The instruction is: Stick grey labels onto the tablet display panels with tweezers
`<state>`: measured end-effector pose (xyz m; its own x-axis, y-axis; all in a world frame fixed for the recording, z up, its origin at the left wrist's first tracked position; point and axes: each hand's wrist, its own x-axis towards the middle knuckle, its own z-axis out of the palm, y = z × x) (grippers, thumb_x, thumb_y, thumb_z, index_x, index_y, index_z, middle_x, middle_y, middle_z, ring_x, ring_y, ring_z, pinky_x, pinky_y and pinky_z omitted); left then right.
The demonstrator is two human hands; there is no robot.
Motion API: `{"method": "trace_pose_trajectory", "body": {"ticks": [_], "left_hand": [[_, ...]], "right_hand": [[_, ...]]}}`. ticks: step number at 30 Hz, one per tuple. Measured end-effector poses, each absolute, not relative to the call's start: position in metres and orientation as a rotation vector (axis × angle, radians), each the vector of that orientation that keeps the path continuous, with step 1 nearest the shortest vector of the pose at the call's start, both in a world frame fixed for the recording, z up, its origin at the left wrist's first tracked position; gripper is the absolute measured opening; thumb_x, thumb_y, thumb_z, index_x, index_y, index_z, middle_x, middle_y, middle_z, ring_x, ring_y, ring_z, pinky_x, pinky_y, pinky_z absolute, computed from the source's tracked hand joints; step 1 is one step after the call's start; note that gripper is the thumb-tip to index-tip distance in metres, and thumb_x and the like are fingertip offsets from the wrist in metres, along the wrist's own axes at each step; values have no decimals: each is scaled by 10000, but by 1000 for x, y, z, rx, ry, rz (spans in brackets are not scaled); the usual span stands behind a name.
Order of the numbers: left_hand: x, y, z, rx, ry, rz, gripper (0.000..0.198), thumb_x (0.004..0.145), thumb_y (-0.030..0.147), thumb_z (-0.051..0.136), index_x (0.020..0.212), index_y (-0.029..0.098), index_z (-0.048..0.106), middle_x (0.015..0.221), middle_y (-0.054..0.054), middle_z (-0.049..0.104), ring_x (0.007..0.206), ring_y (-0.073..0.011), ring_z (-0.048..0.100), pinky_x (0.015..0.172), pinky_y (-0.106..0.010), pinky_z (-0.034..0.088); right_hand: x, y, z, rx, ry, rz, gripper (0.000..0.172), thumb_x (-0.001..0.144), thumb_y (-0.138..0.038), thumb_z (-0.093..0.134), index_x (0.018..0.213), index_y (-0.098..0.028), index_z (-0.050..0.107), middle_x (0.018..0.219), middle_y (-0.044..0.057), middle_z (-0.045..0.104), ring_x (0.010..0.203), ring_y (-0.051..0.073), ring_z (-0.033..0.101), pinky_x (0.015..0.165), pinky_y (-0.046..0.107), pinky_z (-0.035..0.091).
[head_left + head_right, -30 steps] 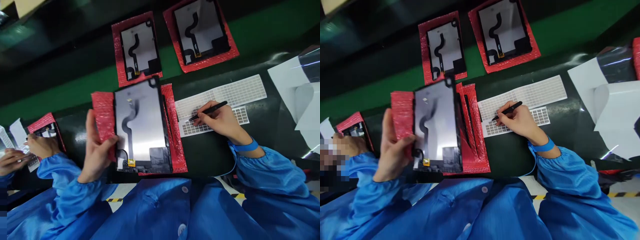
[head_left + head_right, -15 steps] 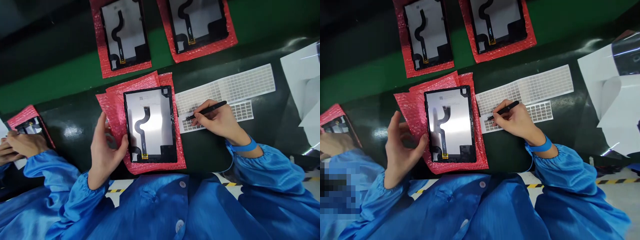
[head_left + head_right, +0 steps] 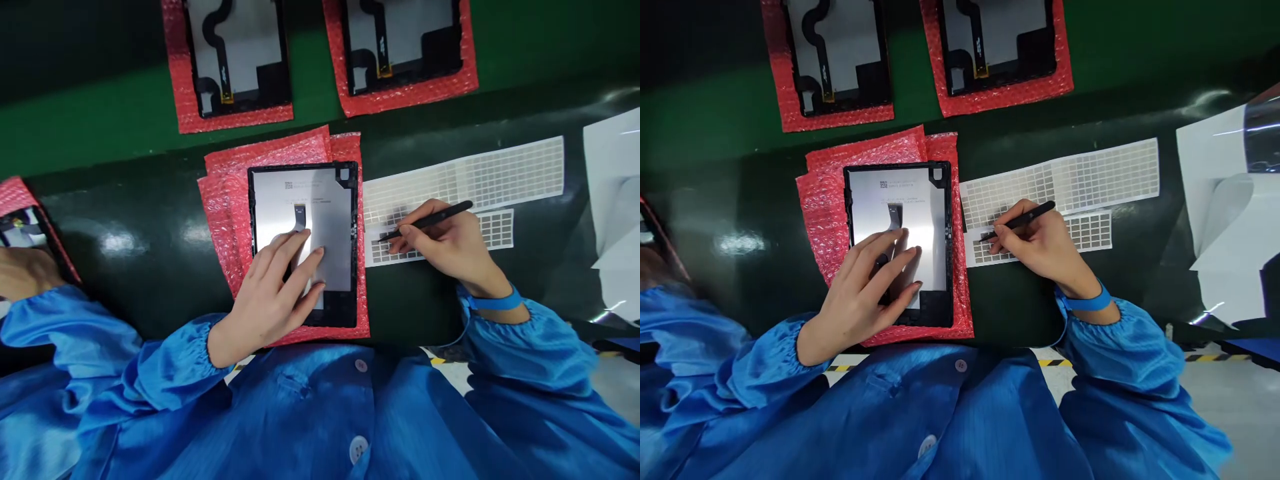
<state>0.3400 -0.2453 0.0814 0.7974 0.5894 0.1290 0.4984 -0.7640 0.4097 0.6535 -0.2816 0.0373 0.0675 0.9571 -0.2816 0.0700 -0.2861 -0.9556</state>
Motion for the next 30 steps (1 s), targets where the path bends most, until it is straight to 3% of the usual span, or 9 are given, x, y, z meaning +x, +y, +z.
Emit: {"method": "trace_pose_trajectory", "body": {"ticks": [6,11,17,30], "left_hand": [[360,-245,94,2825,580,167,459,967,10,541,1426,14,564,1239,-195,649,1129,-329,637,904,-449,598],[380,-244,92,2874,712,70,510,1007,149,553,1504,36,512,1071,-137,670,986,-295,668,746,-394,600],[382,-243,83,2867,735,88,530,1010,229,561,1498,28,516,1083,-150,666,999,-299,654,737,-384,572],[382,-242,85,2821,750,46,558,1020,264,529,1533,51,473,1101,-126,623,1033,-286,608,787,-379,546]], "right_hand": [[650,-277,46,-1317,-926,1303,151,908,-254,824,893,-160,708,742,72,779,617,236,790,593,333,696],[625,-264,41,-1198,-930,1272,132,911,-288,822,918,-205,719,793,46,792,632,223,786,598,352,690],[614,-256,31,-1200,-940,1261,127,898,-353,834,904,-280,730,778,12,787,593,206,761,543,340,674],[616,-257,32,-1169,-968,1276,47,926,-263,792,936,-265,747,779,19,793,613,201,756,538,330,663]]}}
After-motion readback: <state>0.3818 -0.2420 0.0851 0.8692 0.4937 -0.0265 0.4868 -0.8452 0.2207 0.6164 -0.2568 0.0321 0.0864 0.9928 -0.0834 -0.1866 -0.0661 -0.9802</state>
